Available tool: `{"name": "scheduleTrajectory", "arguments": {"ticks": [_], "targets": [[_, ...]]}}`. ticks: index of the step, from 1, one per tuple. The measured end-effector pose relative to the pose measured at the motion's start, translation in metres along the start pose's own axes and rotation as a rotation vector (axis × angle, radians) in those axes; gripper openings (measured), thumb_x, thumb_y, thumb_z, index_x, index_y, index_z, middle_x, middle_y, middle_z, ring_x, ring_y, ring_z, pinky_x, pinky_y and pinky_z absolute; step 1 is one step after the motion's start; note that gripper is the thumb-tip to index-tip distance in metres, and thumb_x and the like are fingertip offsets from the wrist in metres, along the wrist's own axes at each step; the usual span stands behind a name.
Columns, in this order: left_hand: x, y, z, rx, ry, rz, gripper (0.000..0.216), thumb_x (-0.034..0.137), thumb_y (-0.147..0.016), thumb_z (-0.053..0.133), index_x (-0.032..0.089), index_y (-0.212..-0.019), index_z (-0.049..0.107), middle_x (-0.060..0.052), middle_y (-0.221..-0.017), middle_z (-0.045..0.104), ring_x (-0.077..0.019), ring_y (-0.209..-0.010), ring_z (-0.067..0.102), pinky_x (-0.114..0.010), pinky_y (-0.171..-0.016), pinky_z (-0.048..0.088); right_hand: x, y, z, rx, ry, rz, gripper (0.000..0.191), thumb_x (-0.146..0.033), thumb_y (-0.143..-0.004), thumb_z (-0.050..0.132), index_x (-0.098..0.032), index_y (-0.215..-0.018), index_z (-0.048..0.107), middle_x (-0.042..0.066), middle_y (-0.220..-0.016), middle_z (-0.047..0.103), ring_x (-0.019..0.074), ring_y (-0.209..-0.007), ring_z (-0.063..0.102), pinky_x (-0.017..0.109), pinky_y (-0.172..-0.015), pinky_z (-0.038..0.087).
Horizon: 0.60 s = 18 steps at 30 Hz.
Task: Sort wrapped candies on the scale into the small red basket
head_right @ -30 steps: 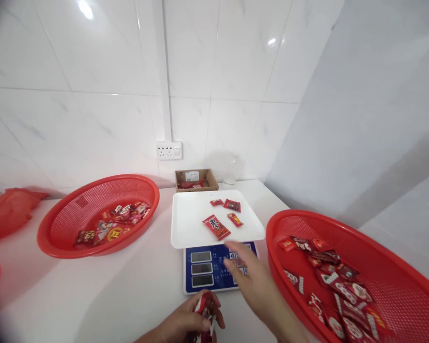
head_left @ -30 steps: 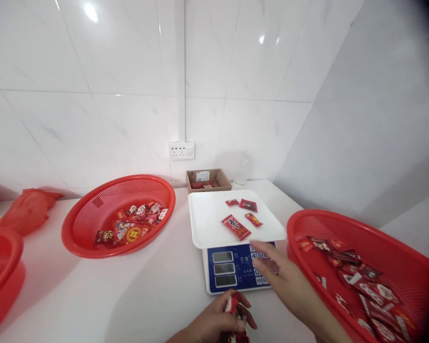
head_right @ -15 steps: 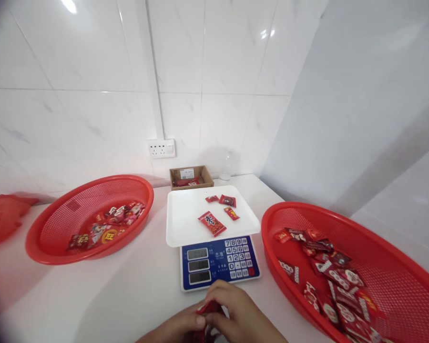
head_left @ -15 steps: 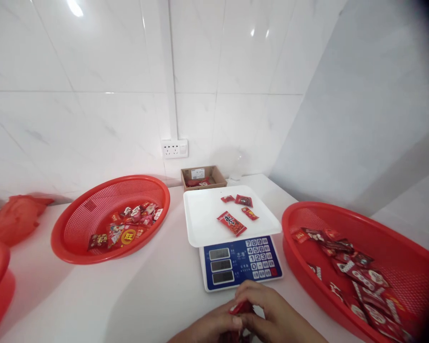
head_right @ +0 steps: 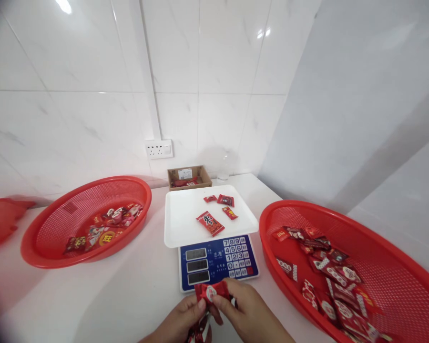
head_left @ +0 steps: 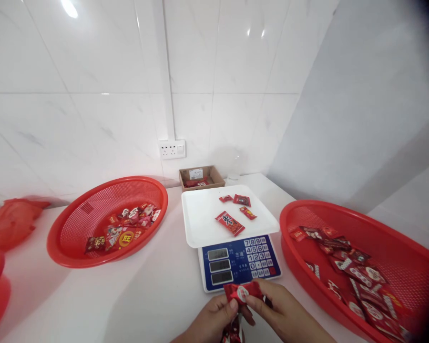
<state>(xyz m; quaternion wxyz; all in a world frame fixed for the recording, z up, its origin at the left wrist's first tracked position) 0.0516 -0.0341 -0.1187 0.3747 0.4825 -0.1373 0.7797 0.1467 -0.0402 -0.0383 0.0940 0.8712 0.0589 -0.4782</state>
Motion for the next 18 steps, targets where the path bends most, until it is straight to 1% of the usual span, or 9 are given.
{"name": "scheduleTrajectory", "arguments": {"ticks": [2, 5, 7, 9, 12, 15, 18], "targets": [[0.004, 0.000, 0.000, -0.001, -0.006, 0.022, 0.052, 0.060, -0.070, 0.059, 0.010, -0.076, 0.066, -0.003, -0.061, 0.056, -0.0073, -0.049, 0.042, -0.020, -0.050, 0.028, 0.004, -0.002, -0.010, 0.089, 0.009, 0.037, 0.032, -0.044, -0.085, 0.044, -0.019, -0.073, 0.060, 0.002, -0.070, 0.064, 0.0172, -0.068, 0.057, 0.025, -0.063, 0.044], [0.002, 0.000, 0.000, -0.028, 0.059, 0.004, 0.046, 0.054, -0.069, 0.064, 0.010, -0.082, 0.064, -0.008, -0.076, 0.064, -0.0071, -0.053, 0.047, -0.019, -0.051, 0.030, 0.010, -0.007, -0.036, 0.293, 0.008, 0.087, 0.034, -0.048, -0.082, 0.046, -0.019, -0.083, 0.064, 0.003, -0.070, 0.066, 0.0189, -0.067, 0.060, 0.026, -0.061, 0.046], [-0.006, -0.001, 0.000, -0.072, 0.151, -0.046, 0.042, 0.049, -0.069, 0.067, 0.012, -0.087, 0.063, -0.009, -0.082, 0.065, -0.0062, -0.050, 0.048, -0.018, -0.047, 0.029, 0.013, -0.011, -0.055, 0.429, 0.018, 0.095, 0.034, -0.048, -0.080, 0.048, -0.020, -0.090, 0.065, 0.004, -0.079, 0.070, 0.0208, -0.075, 0.062, 0.027, -0.066, 0.048], [-0.014, -0.002, 0.001, -0.122, 0.238, -0.099, 0.037, 0.041, -0.068, 0.069, 0.013, -0.092, 0.061, -0.009, -0.089, 0.065, -0.0057, -0.047, 0.051, -0.017, -0.043, 0.029, 0.014, -0.017, -0.071, 0.533, 0.052, 0.089, 0.035, -0.047, -0.080, 0.048, -0.020, -0.096, 0.065, 0.006, -0.090, 0.071, 0.0225, -0.083, 0.063, 0.029, -0.074, 0.048], [-0.021, -0.003, 0.001, -0.169, 0.323, -0.137, 0.034, 0.028, -0.065, 0.071, 0.015, -0.095, 0.060, -0.008, -0.094, 0.065, -0.0071, -0.048, 0.056, -0.017, -0.042, 0.032, 0.018, -0.028, -0.087, 0.656, 0.113, 0.096, 0.036, -0.044, -0.080, 0.047, -0.020, -0.099, 0.065, 0.007, -0.090, 0.071, 0.0238, -0.082, 0.064, 0.032, -0.076, 0.049], [-0.020, -0.004, 0.002, -0.182, 0.379, -0.141, 0.037, 0.017, -0.059, 0.072, 0.015, -0.094, 0.061, -0.008, -0.093, 0.064, -0.0084, -0.051, 0.058, -0.018, -0.045, 0.037, 0.024, -0.042, -0.094, 0.733, 0.082, 0.087, 0.041, -0.043, -0.080, 0.046, -0.018, -0.108, 0.062, 0.009, -0.097, 0.070, 0.0239, -0.083, 0.065, 0.035, -0.077, 0.049], [-0.017, -0.003, 0.004, -0.186, 0.403, -0.144, 0.041, 0.011, -0.054, 0.073, 0.015, -0.092, 0.061, -0.006, -0.092, 0.064, -0.0090, -0.052, 0.060, -0.019, -0.049, 0.041, 0.026, -0.051, -0.090, 0.703, 0.056, 0.059, 0.045, -0.040, -0.081, 0.044, -0.020, -0.120, 0.054, 0.008, -0.109, 0.066, 0.0225, -0.089, 0.064, 0.036, -0.081, 0.048]]}}
Point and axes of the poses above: each hand's wrist, its own y-axis away from the middle knuckle, its own z-axis out of the palm, x = y × z, the point moved 7 cm from there along -y, towards the middle knuckle
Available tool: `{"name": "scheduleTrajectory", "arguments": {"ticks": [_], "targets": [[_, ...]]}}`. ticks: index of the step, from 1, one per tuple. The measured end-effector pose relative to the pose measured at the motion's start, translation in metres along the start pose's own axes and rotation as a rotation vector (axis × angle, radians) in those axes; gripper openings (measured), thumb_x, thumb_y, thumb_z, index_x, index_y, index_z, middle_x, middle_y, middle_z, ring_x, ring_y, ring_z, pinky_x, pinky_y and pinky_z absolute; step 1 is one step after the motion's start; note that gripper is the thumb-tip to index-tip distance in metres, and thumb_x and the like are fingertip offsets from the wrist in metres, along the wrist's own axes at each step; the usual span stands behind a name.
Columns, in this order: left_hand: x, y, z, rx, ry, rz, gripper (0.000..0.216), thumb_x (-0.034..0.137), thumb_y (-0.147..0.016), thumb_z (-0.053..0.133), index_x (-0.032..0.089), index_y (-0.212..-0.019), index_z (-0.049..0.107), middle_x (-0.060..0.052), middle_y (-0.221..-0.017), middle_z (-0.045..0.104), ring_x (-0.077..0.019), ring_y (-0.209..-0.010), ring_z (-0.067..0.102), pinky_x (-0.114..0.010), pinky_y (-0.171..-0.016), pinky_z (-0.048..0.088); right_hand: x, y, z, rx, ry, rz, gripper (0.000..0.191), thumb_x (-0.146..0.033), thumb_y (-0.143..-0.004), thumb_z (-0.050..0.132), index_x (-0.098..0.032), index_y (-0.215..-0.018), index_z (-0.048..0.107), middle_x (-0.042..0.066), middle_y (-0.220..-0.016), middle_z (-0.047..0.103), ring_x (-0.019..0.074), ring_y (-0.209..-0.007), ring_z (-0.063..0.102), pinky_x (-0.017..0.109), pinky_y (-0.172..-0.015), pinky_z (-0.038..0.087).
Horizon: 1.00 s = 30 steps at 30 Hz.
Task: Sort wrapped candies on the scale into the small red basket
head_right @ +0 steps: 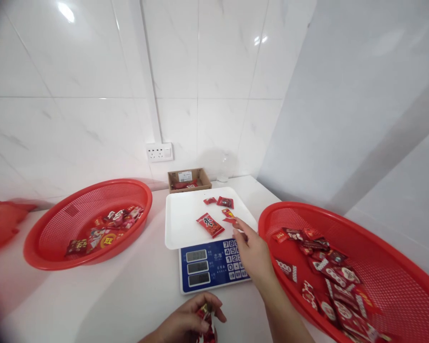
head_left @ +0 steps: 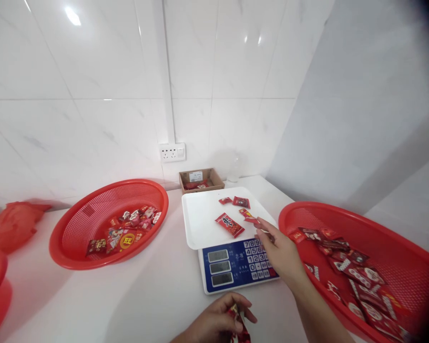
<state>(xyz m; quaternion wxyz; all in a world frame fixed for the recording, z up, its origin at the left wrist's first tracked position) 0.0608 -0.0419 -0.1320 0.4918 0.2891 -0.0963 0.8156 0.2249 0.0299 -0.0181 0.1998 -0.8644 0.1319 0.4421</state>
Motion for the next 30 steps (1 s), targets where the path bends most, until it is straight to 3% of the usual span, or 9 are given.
{"name": "scheduleTrajectory", "arguments": {"ticks": [2, 5, 10, 15, 19, 26, 30], "targets": [[0.000, 0.001, -0.001, 0.023, 0.000, 0.010, 0.044, 0.009, -0.053, 0.076, 0.016, -0.094, 0.060, -0.006, -0.094, 0.063, -0.0096, -0.055, 0.061, -0.021, -0.053, 0.044, -0.004, 0.005, 0.002, -0.032, 0.028, -0.018, 0.045, -0.039, -0.081, 0.044, -0.021, -0.122, 0.052, 0.008, -0.115, 0.063, 0.0217, -0.093, 0.062, 0.036, -0.084, 0.046], [-0.001, 0.002, -0.005, 0.080, -0.004, 0.026, 0.055, 0.010, -0.052, 0.080, 0.019, -0.100, 0.056, -0.006, -0.089, 0.064, -0.0123, -0.060, 0.063, -0.023, -0.055, 0.046, -0.015, 0.023, 0.001, -0.131, 0.032, -0.031, 0.038, -0.042, -0.083, 0.044, -0.020, -0.110, 0.058, 0.008, -0.110, 0.064, 0.0215, -0.094, 0.060, 0.033, -0.083, 0.046], [0.007, 0.006, -0.007, 0.208, 0.007, 0.134, 0.055, 0.012, -0.052, 0.081, 0.018, -0.099, 0.053, 0.002, -0.062, 0.061, -0.0092, -0.051, 0.057, -0.019, -0.052, 0.042, -0.012, 0.078, 0.022, -0.548, 0.048, 0.024, 0.019, -0.038, -0.081, 0.049, -0.021, -0.077, 0.056, 0.000, -0.071, 0.063, 0.0169, -0.070, 0.058, 0.025, -0.063, 0.044], [0.017, 0.014, 0.004, 0.281, -0.133, 0.159, 0.042, 0.012, -0.052, 0.080, 0.015, -0.087, 0.056, 0.000, -0.072, 0.063, -0.0091, -0.060, 0.057, -0.019, -0.057, 0.042, 0.008, 0.134, 0.049, -0.832, -0.061, 0.103, 0.018, -0.036, -0.080, 0.052, -0.019, -0.074, 0.055, 0.000, -0.073, 0.064, 0.0168, -0.070, 0.057, 0.025, -0.062, 0.041], [0.017, 0.016, 0.011, 0.265, -0.188, 0.130, 0.037, 0.015, -0.056, 0.078, 0.015, -0.085, 0.055, 0.000, -0.075, 0.063, -0.0099, -0.064, 0.057, -0.021, -0.060, 0.042, 0.011, 0.152, 0.058, -0.827, -0.163, 0.178, 0.021, -0.037, -0.078, 0.054, -0.018, -0.084, 0.058, 0.002, -0.078, 0.065, 0.0187, -0.073, 0.057, 0.026, -0.064, 0.042], [0.021, 0.017, 0.007, 0.274, -0.223, 0.165, 0.045, 0.025, -0.062, 0.077, 0.017, -0.099, 0.054, 0.000, -0.085, 0.060, -0.0105, -0.068, 0.057, -0.023, -0.063, 0.041, 0.007, 0.147, 0.051, -0.749, -0.160, 0.229, 0.023, -0.038, -0.081, 0.048, -0.019, -0.072, 0.054, -0.002, -0.063, 0.056, 0.0157, -0.063, 0.052, 0.025, -0.059, 0.039], [0.021, 0.016, 0.005, 0.292, -0.250, 0.132, 0.034, 0.030, -0.062, 0.077, 0.013, -0.081, 0.054, 0.001, -0.068, 0.057, -0.0091, -0.062, 0.052, -0.022, -0.060, 0.038, 0.004, 0.143, 0.046, -0.756, -0.127, 0.203, 0.025, -0.039, -0.082, 0.048, -0.019, -0.067, 0.051, -0.002, -0.063, 0.055, 0.0151, -0.062, 0.051, 0.024, -0.059, 0.039]]}}
Point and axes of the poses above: each hand's wrist, its own y-axis away from the middle knuckle, its own z-axis out of the palm, x = y × z, the point moved 7 cm from there along -y, towards the middle knuckle
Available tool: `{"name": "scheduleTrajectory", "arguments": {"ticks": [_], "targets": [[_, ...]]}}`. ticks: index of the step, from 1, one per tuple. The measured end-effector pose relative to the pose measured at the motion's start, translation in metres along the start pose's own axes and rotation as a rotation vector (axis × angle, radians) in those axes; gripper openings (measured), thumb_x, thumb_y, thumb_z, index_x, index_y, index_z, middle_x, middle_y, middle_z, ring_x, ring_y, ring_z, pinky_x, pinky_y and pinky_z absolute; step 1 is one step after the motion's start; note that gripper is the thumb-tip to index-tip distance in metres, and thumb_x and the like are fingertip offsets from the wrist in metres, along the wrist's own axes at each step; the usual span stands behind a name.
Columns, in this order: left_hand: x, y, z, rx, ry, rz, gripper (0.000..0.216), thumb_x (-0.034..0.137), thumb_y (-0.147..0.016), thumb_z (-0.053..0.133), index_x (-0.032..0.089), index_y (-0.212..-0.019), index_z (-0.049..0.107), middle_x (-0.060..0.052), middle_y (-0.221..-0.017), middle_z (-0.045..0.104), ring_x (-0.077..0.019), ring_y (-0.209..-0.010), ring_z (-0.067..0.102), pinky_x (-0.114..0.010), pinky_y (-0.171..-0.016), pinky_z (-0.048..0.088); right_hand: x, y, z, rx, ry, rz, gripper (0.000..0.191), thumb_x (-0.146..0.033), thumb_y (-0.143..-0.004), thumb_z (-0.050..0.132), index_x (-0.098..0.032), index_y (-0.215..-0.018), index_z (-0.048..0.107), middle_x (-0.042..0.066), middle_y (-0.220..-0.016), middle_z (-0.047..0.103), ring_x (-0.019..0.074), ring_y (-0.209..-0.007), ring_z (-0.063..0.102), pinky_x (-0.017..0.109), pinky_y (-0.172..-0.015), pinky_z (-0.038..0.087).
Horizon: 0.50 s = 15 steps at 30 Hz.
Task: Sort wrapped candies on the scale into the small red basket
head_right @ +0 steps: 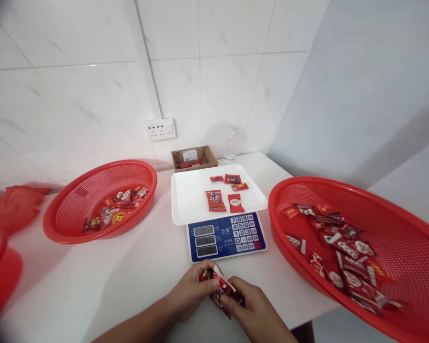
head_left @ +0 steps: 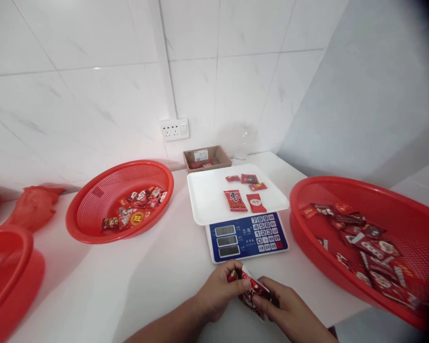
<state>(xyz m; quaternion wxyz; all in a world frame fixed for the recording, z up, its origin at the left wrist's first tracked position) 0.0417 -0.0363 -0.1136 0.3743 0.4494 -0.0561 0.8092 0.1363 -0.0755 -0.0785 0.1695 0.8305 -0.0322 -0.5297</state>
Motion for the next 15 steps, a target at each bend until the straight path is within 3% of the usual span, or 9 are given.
{"name": "scheduleTrajectory", "arguments": {"ticks": [6, 15], "targets": [[-0.004, 0.000, -0.003, 0.047, -0.120, -0.050, 0.042, 0.036, -0.053, 0.080, 0.015, -0.069, 0.049, 0.004, -0.061, 0.055, -0.0072, -0.055, 0.048, -0.020, -0.054, 0.034, 0.008, -0.002, 0.006, -0.041, 0.052, 0.007, 0.030, -0.046, -0.080, 0.048, -0.018, -0.068, 0.054, 0.001, -0.068, 0.062, 0.0178, -0.067, 0.055, 0.025, -0.060, 0.040], [-0.013, 0.001, 0.000, -0.021, -0.225, -0.109, 0.041, 0.040, -0.052, 0.079, 0.015, -0.066, 0.049, 0.004, -0.056, 0.053, -0.0066, -0.048, 0.046, -0.021, -0.051, 0.035, 0.018, -0.001, 0.011, -0.045, 0.158, 0.038, 0.025, -0.039, -0.078, 0.053, -0.018, -0.065, 0.053, 0.001, -0.066, 0.062, 0.0168, -0.065, 0.053, 0.024, -0.056, 0.036]]}}
Point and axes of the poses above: each hand's wrist, its own y-axis away from the middle knuckle, its own z-axis out of the palm, x = y × z, the point moved 7 cm from there along -y, towards the middle knuckle
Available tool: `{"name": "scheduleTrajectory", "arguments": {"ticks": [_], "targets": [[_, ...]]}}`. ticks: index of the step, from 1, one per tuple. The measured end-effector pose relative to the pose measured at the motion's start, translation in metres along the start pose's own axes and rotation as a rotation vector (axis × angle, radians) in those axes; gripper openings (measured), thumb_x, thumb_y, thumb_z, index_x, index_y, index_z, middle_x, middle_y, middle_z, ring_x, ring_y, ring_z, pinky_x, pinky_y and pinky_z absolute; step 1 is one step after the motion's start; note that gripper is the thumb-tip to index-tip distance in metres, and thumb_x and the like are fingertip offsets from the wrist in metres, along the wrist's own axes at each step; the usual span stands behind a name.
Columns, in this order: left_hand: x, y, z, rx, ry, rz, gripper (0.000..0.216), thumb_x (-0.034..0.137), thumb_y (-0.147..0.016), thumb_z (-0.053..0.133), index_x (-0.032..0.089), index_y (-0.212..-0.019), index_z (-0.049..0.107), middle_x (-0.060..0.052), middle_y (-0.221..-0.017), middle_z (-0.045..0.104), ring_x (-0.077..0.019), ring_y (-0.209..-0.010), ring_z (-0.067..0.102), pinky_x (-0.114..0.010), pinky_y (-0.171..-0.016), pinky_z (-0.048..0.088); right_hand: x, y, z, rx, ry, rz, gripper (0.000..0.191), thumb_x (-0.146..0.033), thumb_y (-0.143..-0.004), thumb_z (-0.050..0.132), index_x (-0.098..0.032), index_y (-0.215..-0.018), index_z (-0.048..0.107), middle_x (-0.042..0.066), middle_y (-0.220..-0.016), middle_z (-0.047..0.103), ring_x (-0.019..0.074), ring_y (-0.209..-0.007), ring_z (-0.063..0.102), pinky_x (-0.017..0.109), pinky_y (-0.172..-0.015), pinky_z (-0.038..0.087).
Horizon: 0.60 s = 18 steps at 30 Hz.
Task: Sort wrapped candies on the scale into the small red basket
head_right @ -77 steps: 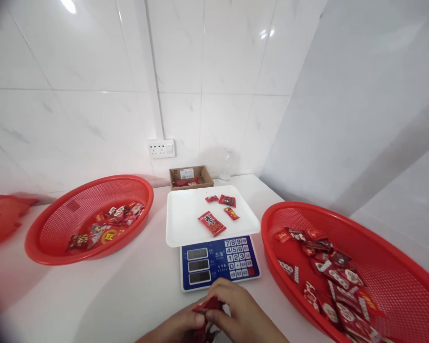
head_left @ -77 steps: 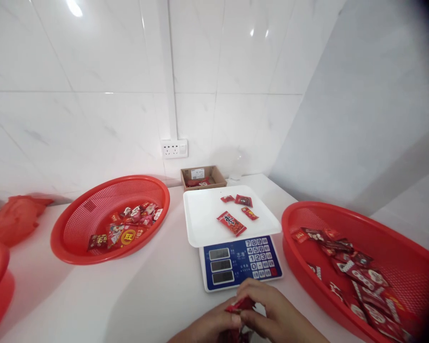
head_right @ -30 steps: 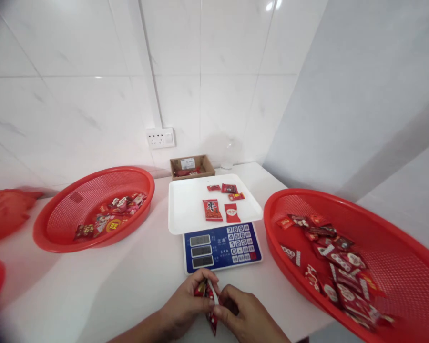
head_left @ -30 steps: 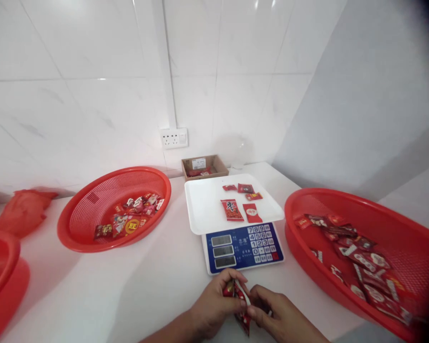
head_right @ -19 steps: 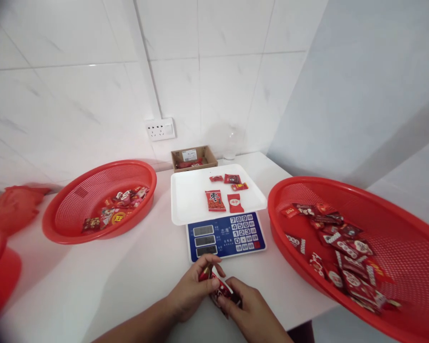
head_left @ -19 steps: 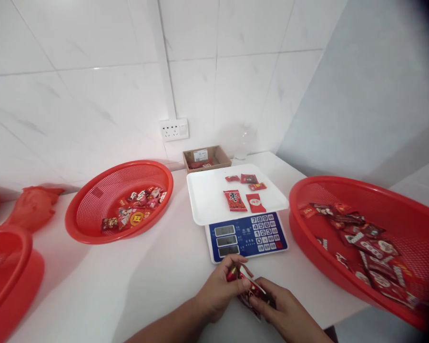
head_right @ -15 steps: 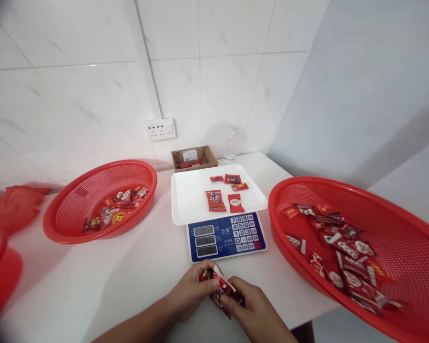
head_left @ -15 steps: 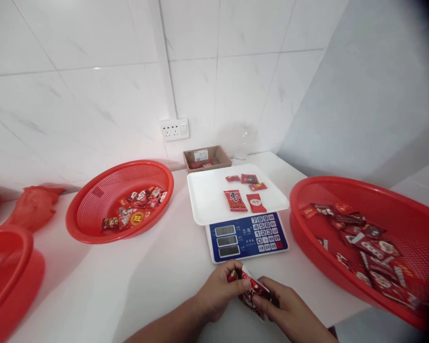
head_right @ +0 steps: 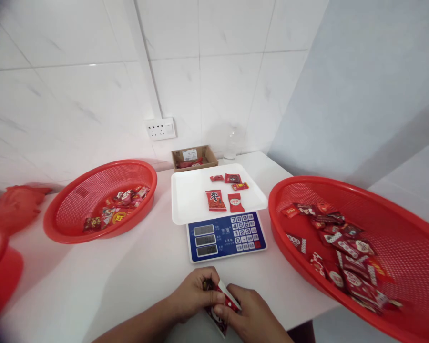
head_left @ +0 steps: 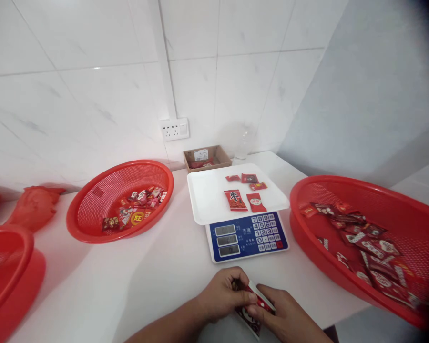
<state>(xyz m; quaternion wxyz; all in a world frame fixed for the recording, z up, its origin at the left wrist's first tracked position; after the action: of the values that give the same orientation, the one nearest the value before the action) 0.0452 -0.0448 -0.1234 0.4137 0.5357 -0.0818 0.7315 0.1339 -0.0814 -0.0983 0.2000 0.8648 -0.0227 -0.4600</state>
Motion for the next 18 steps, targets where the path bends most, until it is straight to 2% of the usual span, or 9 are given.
{"name": "scheduleTrajectory", "arguments": {"ticks": [4, 9, 14, 18], "targets": [[0.001, 0.000, -0.002, 0.031, -0.051, 0.007, 0.043, 0.044, -0.053, 0.078, 0.016, -0.067, 0.049, 0.005, -0.055, 0.051, -0.0058, -0.047, 0.043, -0.020, -0.048, 0.031, -0.002, 0.000, -0.001, 0.008, 0.011, -0.016, 0.030, -0.043, -0.080, 0.050, -0.017, -0.067, 0.054, 0.002, -0.068, 0.064, 0.0174, -0.067, 0.054, 0.024, -0.058, 0.037], [0.011, 0.001, 0.000, 0.015, -0.035, 0.079, 0.045, 0.054, -0.063, 0.068, 0.015, -0.077, 0.051, 0.003, -0.062, 0.050, -0.0062, -0.051, 0.042, -0.020, -0.051, 0.032, -0.003, 0.001, -0.011, 0.078, -0.011, -0.017, 0.034, -0.047, -0.081, 0.047, -0.019, -0.062, 0.049, -0.001, -0.062, 0.057, 0.0153, -0.063, 0.050, 0.023, -0.055, 0.037], [0.011, 0.001, 0.004, -0.047, -0.083, 0.127, 0.045, 0.049, -0.061, 0.073, 0.014, -0.077, 0.051, 0.001, -0.068, 0.050, -0.0079, -0.059, 0.043, -0.022, -0.058, 0.032, 0.000, 0.003, -0.023, 0.197, -0.036, -0.018, 0.035, -0.049, -0.081, 0.046, -0.021, -0.060, 0.042, -0.002, -0.059, 0.052, 0.0154, -0.061, 0.048, 0.024, -0.055, 0.037], [0.009, 0.001, 0.003, -0.014, -0.115, 0.120, 0.045, 0.050, -0.059, 0.073, 0.015, -0.074, 0.049, 0.001, -0.069, 0.050, -0.0097, -0.062, 0.045, -0.024, -0.062, 0.034, 0.000, 0.001, -0.021, 0.169, -0.059, -0.033, 0.034, -0.050, -0.082, 0.044, -0.020, -0.065, 0.046, 0.000, -0.064, 0.056, 0.0171, -0.064, 0.051, 0.025, -0.058, 0.040]]}}
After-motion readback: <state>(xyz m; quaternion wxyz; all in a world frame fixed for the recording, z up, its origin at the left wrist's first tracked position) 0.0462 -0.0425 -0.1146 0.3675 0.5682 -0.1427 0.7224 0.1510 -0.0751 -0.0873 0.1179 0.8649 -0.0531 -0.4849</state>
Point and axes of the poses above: each hand's wrist, its own y-axis away from the middle knuckle, its own z-axis out of the palm, x = y × z, the point moved 7 cm from there along -y, towards the middle knuckle
